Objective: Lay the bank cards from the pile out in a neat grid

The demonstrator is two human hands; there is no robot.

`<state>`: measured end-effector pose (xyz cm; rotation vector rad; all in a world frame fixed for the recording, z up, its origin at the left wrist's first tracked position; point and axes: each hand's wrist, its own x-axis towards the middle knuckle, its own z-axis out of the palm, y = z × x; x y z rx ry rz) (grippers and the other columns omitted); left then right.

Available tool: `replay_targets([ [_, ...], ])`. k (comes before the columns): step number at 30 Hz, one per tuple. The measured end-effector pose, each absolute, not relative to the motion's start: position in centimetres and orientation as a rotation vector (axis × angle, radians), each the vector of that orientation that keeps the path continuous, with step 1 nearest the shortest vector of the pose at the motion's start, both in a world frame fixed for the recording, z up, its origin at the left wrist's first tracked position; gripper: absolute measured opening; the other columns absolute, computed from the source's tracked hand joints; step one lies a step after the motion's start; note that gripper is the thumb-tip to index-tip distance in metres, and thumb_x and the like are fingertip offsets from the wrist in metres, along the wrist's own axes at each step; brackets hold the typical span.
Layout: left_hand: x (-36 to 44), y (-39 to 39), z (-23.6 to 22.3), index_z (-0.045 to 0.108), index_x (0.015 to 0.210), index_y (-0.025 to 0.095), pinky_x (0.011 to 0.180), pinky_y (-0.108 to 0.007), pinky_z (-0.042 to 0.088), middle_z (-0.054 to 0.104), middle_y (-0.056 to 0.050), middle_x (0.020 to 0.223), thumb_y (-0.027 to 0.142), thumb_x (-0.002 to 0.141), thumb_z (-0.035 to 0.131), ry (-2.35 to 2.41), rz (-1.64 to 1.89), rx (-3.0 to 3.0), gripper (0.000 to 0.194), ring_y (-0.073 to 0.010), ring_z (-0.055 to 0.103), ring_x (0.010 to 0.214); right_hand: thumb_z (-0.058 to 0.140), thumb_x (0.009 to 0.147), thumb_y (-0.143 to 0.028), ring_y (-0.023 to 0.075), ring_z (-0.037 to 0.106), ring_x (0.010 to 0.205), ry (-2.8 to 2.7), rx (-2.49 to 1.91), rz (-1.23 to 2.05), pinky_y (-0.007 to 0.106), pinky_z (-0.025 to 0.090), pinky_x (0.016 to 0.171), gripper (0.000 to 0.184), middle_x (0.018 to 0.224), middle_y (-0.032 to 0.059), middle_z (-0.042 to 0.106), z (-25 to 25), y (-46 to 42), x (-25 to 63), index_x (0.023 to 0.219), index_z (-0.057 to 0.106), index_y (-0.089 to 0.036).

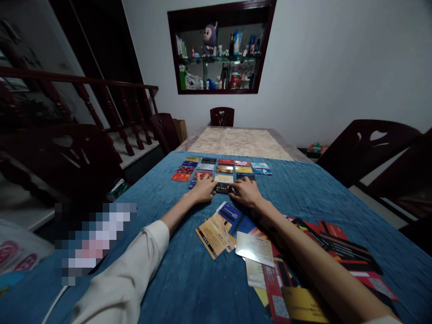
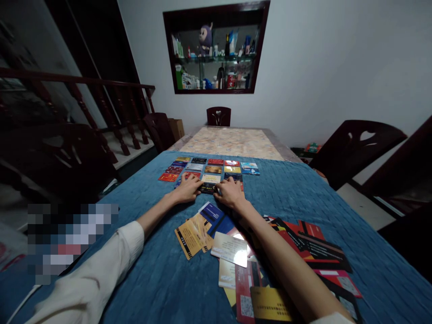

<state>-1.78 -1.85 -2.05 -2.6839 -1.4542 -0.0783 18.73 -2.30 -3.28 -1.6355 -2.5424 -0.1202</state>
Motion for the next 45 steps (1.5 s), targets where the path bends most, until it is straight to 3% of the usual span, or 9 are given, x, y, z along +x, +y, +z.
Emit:
replay_targets([
  [9, -1.7, -1.5, -2.9, 0.062, 0.112, 0.018, 0.105, -0.063, 0.024, 0.061, -0.014, 0.118, 0.027, 0.091, 0.052, -1.416, -0.087, -2.608, 0.026, -0.0331, 0.045, 0.12, 0.052, 0.091, -0.044, 0.0313, 0.048, 0.114, -2.521, -1.654, -0.11, 0.042, 0.04, 0.085, 0.034, 0.122, 0.0089, 0.067, -3.3, -2.2, 18.7, 0.117, 0.069, -0.029],
  [21, -1.5, -1.7, -2.8, 0.064, 0.112, 0.017, 0.105, -0.062, 0.027, 0.062, -0.015, 0.117, 0.021, 0.088, 0.049, -1.389, -0.104, -2.588, 0.028, -0.0332, 0.047, 0.119, 0.053, 0.093, -0.043, 0.0308, 0.046, 0.115, -2.513, -1.65, -0.128, 0.043, 0.037, 0.089, 0.032, 0.121, 0.0085, 0.067, -3.3, -2.4, 18.6, 0.119, 0.069, -0.035],
  [45, -0.6, -2.6, -1.5, 0.062, 0.097, 0.016, 0.099, -0.058, 0.031, 0.063, -0.016, 0.109, 0.01, 0.076, 0.049, -1.3, -0.21, -2.57, 0.026, -0.0335, 0.048, 0.113, 0.05, 0.093, -0.032, 0.0302, 0.043, 0.119, -2.544, -1.643, -0.187, 0.041, 0.035, 0.087, 0.033, 0.125, 0.0086, 0.065, 0.0, -5.1, 21.2, 0.122, 0.065, -0.027],
])
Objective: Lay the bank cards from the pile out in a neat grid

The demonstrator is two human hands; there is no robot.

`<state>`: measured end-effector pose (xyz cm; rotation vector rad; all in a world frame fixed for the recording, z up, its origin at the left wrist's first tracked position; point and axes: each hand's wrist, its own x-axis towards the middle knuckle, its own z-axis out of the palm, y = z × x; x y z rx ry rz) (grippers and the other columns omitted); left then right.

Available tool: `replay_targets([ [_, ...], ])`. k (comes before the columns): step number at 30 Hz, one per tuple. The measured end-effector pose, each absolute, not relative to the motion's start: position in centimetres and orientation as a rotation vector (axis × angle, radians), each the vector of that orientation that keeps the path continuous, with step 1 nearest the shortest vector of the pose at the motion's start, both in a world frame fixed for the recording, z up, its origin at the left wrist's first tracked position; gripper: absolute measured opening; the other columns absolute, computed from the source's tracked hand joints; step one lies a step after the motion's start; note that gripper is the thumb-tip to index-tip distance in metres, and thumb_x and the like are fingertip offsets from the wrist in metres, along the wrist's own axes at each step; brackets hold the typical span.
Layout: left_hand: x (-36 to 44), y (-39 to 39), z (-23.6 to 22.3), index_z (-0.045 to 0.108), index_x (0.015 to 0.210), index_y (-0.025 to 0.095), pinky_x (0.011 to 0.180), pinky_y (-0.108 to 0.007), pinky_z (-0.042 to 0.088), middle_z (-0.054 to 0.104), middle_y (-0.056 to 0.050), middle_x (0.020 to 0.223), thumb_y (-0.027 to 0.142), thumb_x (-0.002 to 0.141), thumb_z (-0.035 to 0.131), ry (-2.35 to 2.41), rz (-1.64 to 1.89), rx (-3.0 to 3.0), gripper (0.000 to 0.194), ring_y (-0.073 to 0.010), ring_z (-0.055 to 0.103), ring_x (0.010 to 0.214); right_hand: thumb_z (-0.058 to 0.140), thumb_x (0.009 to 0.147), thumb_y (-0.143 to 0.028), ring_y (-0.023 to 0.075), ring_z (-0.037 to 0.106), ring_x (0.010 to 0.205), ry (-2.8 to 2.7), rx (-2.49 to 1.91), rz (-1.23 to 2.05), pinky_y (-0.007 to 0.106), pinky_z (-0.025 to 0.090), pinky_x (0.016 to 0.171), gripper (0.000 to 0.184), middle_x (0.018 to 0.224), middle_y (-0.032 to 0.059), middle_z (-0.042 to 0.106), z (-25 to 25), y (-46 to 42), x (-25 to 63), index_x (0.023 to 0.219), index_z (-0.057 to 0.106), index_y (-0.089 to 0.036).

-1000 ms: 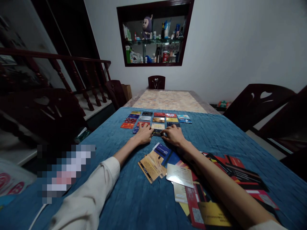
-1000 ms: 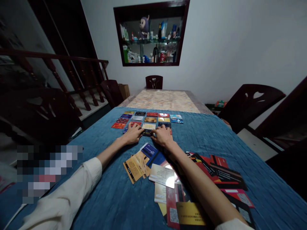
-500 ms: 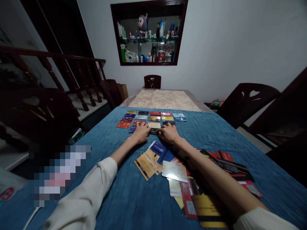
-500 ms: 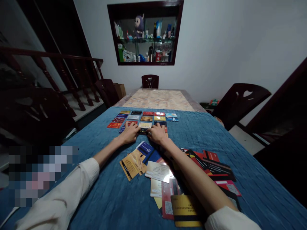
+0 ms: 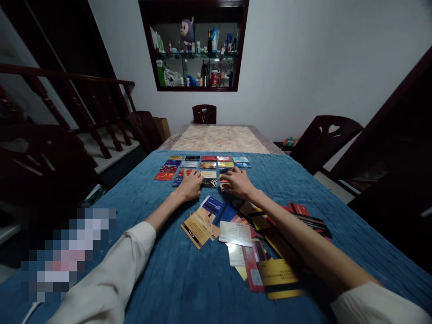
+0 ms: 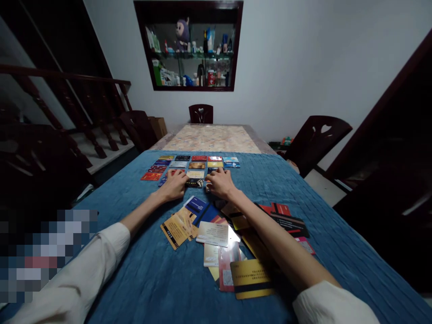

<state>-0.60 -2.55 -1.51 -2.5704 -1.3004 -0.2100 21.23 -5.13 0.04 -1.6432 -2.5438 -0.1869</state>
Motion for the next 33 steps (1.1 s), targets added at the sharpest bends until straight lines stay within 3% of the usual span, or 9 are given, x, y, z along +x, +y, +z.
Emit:
replay_targets([
  [19, 4.2, -7.5, 1.0, 0.062, 0.11, 0.016, 0.107, -0.059, 0.02, 0.06, -0.015, 0.118, 0.012, 0.076, 0.053, -1.036, -0.292, -2.707, 0.036, -0.0341, 0.043, 0.121, 0.054, 0.093, -0.028, 0.0272, 0.045, 0.111, -2.404, -1.479, -0.296, 0.041, 0.028, 0.088, 0.023, 0.108, 0.0075, 0.07, -1.0, -12.0, 28.0, 0.108, 0.071, -0.026],
  [25, 4.4, -9.8, 1.2, 0.063, 0.107, 0.017, 0.107, -0.06, 0.017, 0.06, -0.014, 0.117, 0.015, 0.08, 0.052, -0.923, -0.258, -2.782, 0.029, -0.0332, 0.044, 0.12, 0.052, 0.094, -0.029, 0.0276, 0.046, 0.112, -2.414, -1.376, -0.261, 0.043, 0.03, 0.09, 0.024, 0.107, 0.0076, 0.07, -1.8, -14.5, 28.3, 0.106, 0.072, -0.026],
  [33, 3.3, -12.4, 0.4, 0.064, 0.099, 0.018, 0.105, -0.055, 0.024, 0.063, -0.01, 0.109, 0.024, 0.087, 0.056, -0.78, -0.212, -2.945, 0.016, -0.0292, 0.048, 0.114, 0.052, 0.095, -0.035, 0.0271, 0.046, 0.112, -2.451, -1.203, -0.121, 0.044, 0.031, 0.093, 0.023, 0.105, 0.0078, 0.07, -1.6, -17.1, 27.4, 0.104, 0.07, -0.024],
])
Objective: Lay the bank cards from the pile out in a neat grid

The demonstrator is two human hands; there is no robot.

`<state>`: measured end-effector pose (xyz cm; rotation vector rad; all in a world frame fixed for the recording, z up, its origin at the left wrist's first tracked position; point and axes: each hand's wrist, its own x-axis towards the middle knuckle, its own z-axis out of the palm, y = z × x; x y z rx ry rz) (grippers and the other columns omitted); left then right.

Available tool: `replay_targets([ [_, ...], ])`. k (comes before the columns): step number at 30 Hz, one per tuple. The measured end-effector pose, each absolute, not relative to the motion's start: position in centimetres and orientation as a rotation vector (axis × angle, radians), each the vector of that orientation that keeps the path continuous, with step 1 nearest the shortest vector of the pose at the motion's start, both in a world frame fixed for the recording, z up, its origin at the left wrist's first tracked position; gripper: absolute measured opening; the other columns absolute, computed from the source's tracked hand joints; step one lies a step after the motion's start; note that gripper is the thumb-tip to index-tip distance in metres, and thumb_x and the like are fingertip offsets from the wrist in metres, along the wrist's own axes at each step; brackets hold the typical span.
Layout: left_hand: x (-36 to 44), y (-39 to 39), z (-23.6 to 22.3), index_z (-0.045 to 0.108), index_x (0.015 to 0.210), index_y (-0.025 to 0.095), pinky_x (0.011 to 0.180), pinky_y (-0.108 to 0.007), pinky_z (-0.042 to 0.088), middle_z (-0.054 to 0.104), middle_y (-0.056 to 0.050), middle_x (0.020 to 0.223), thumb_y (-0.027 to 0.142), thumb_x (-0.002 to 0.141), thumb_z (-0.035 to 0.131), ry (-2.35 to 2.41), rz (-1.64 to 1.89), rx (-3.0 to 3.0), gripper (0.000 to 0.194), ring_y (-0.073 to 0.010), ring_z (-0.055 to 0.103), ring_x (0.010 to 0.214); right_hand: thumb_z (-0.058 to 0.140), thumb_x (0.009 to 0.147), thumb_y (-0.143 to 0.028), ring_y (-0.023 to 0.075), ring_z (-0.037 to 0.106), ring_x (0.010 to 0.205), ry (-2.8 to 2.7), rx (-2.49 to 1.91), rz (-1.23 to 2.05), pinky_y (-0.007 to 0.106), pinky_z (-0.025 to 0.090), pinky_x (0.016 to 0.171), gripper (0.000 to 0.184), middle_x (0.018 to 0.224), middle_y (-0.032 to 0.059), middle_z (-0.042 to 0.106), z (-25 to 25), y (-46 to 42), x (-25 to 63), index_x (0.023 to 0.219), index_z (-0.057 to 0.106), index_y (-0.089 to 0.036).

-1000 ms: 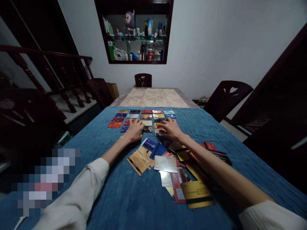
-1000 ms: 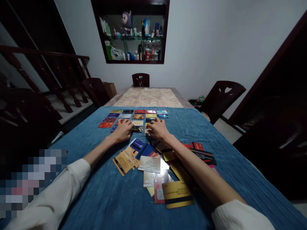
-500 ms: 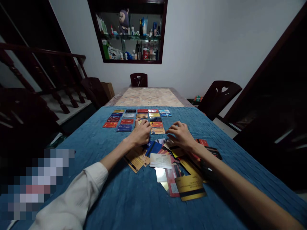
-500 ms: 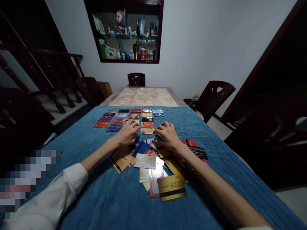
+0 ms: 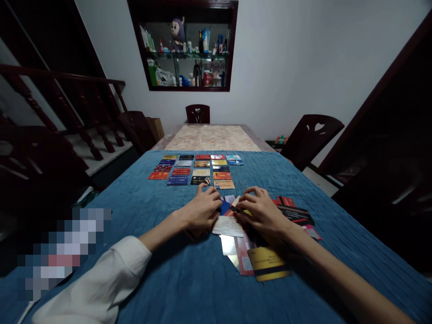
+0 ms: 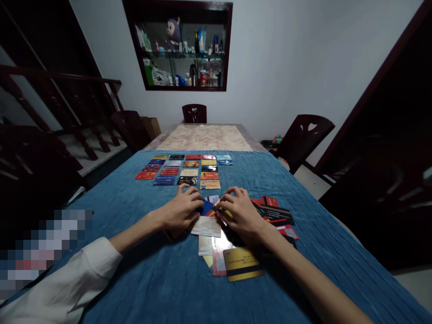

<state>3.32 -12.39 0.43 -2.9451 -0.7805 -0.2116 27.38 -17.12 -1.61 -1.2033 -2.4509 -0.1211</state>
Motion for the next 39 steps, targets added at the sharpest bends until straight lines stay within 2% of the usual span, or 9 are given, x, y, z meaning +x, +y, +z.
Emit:
replay_targets([
  [5, 3.0, -13.7, 0.7, 0.064, 0.094, 0.019, 0.102, -0.051, 0.028, 0.065, -0.008, 0.101, 0.031, 0.086, 0.059, -0.71, -0.17, -3.053, 0.015, -0.0274, 0.05, 0.108, 0.055, 0.092, -0.04, 0.0278, 0.045, 0.116, -2.535, -1.163, 0.009, 0.047, 0.032, 0.097, 0.025, 0.114, 0.0082, 0.068, -1.0, -18.5, 26.7, 0.106, 0.07, -0.025],
  [12, 3.0, -14.6, 1.5, 0.063, 0.095, 0.02, 0.097, -0.049, 0.031, 0.064, -0.008, 0.097, 0.041, 0.08, 0.068, -0.652, -0.06, -3.107, 0.026, -0.0285, 0.051, 0.103, 0.061, 0.086, -0.054, 0.0314, 0.045, 0.115, -2.629, -1.149, 0.075, 0.05, 0.034, 0.097, 0.039, 0.116, 0.0111, 0.065, -1.1, -19.1, 26.5, 0.11, 0.069, -0.025],
  [20, 3.0, -14.5, 1.3, 0.062, 0.097, 0.019, 0.096, -0.049, 0.033, 0.063, -0.008, 0.1, 0.039, 0.08, 0.069, -0.68, 0.02, -3.099, 0.027, -0.0284, 0.052, 0.103, 0.065, 0.082, -0.049, 0.0321, 0.044, 0.115, -2.646, -1.147, 0.12, 0.052, 0.032, 0.1, 0.041, 0.116, 0.0111, 0.063, -1.1, -19.3, 26.6, 0.113, 0.068, -0.024],
  [25, 3.0, -14.5, 1.2, 0.061, 0.089, 0.019, 0.096, -0.048, 0.032, 0.063, -0.008, 0.097, 0.035, 0.081, 0.065, -0.669, 0.017, -3.091, 0.019, -0.0273, 0.052, 0.101, 0.061, 0.084, -0.04, 0.0296, 0.045, 0.113, -2.647, -1.124, 0.088, 0.05, 0.032, 0.099, 0.03, 0.112, 0.0102, 0.065, -1.0, -19.3, 26.4, 0.108, 0.069, -0.024],
  [32, 2.8, -14.3, 1.8, 0.058, 0.073, 0.018, 0.094, -0.043, 0.03, 0.062, -0.003, 0.08, 0.024, 0.08, 0.062, -0.65, -0.038, -3.184, 0.01, -0.0224, 0.053, 0.091, 0.056, 0.089, -0.033, 0.0267, 0.05, 0.111, -2.591, -1.046, 0.034, 0.048, 0.033, 0.099, 0.023, 0.104, 0.0093, 0.07, -1.4, -19.2, 26.6, 0.103, 0.072, -0.023],
  [39, 2.4, -13.4, 1.9, 0.067, 0.08, 0.019, 0.095, -0.04, 0.028, 0.067, -0.002, 0.078, 0.022, 0.087, 0.052, -0.657, -0.117, -3.281, 0.017, -0.0199, 0.055, 0.089, 0.049, 0.098, -0.028, 0.0224, 0.056, 0.1, -2.445, -0.943, -0.103, 0.044, 0.04, 0.092, 0.024, 0.091, 0.007, 0.071, -2.1, -18.5, 26.9, 0.103, 0.072, -0.023],
])
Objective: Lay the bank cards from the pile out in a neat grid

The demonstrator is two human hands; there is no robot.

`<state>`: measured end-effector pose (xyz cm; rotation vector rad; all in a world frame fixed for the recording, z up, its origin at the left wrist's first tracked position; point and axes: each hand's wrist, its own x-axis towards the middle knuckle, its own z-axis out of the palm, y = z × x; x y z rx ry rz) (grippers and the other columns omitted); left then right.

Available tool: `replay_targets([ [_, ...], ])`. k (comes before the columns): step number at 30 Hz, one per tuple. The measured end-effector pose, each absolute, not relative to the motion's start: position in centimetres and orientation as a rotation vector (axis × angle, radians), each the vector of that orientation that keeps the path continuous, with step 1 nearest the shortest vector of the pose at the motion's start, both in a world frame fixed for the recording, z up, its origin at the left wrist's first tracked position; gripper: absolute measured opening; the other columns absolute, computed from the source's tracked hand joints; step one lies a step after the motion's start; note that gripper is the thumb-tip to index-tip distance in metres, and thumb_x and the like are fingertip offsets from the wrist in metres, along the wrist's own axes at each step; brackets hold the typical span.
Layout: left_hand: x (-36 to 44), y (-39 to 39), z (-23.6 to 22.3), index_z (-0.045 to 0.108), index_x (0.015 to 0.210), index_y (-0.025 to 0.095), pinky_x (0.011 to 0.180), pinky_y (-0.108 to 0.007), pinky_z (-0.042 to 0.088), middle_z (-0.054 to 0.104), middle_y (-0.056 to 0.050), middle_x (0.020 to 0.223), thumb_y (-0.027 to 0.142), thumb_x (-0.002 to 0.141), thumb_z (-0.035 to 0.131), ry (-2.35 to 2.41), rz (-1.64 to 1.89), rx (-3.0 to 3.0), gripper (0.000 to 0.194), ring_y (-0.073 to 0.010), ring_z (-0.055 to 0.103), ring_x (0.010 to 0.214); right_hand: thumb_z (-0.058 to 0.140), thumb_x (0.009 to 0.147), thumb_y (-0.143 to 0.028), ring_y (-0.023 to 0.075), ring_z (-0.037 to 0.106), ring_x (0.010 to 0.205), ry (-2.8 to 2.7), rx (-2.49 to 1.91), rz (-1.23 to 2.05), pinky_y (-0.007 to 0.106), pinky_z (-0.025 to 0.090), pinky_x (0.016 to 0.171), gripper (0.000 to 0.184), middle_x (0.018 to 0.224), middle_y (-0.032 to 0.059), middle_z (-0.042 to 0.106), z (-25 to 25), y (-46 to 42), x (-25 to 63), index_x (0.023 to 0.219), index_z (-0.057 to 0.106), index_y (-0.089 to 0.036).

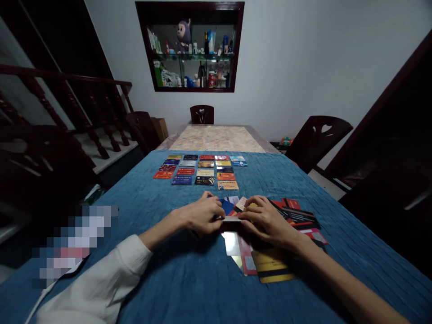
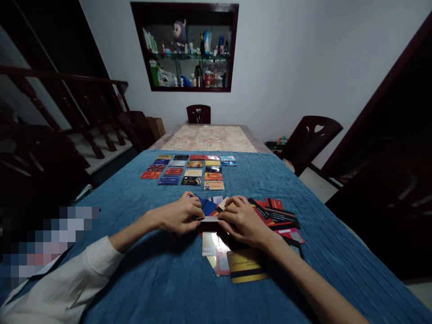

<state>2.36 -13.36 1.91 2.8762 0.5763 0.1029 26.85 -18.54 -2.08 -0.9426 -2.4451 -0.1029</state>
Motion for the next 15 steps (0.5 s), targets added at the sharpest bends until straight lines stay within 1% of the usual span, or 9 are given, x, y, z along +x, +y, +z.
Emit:
replay_targets([
  [3, 2.2, -12.8, 1.8, 0.069, 0.086, 0.019, 0.096, -0.039, 0.028, 0.068, -0.002, 0.082, 0.018, 0.088, 0.051, 0.596, 0.136, 2.832, 0.019, -0.0184, 0.056, 0.088, 0.05, 0.098, -0.026, 0.0215, 0.057, 0.095, -2.375, -0.947, -0.177, 0.041, 0.042, 0.088, 0.022, 0.085, 0.0053, 0.072, -2.5, -18.1, 26.9, 0.099, 0.072, -0.022],
  [5, 2.2, -12.5, 1.5, 0.069, 0.086, 0.019, 0.096, -0.039, 0.029, 0.068, -0.002, 0.082, 0.014, 0.086, 0.051, 0.612, 0.153, 2.819, 0.019, -0.0181, 0.056, 0.088, 0.051, 0.098, -0.024, 0.0211, 0.058, 0.094, -2.332, -0.938, -0.235, 0.039, 0.042, 0.086, 0.02, 0.084, 0.0047, 0.073, -3.0, -17.8, 26.9, 0.099, 0.071, -0.021],
  [9, 2.1, -12.1, 1.0, 0.069, 0.086, 0.018, 0.094, -0.037, 0.032, 0.067, -0.002, 0.084, 0.01, 0.083, 0.051, 0.645, 0.169, 2.823, 0.019, -0.0182, 0.057, 0.09, 0.054, 0.096, -0.02, 0.0205, 0.059, 0.093, -2.288, -0.916, -0.32, 0.037, 0.042, 0.083, 0.017, 0.086, 0.0046, 0.074, -3.9, -17.2, 27.0, 0.105, 0.069, -0.021],
  [15, 2.0, -11.6, 0.4, 0.069, 0.093, 0.018, 0.092, -0.034, 0.035, 0.069, -0.003, 0.087, 0.008, 0.082, 0.051, 0.682, 0.184, 2.817, 0.023, -0.0177, 0.058, 0.09, 0.053, 0.095, -0.016, 0.0202, 0.059, 0.092, -2.24, -0.954, -0.378, 0.037, 0.041, 0.083, 0.022, 0.092, 0.005, 0.075, -4.6, -16.9, 26.9, 0.112, 0.066, -0.022],
])
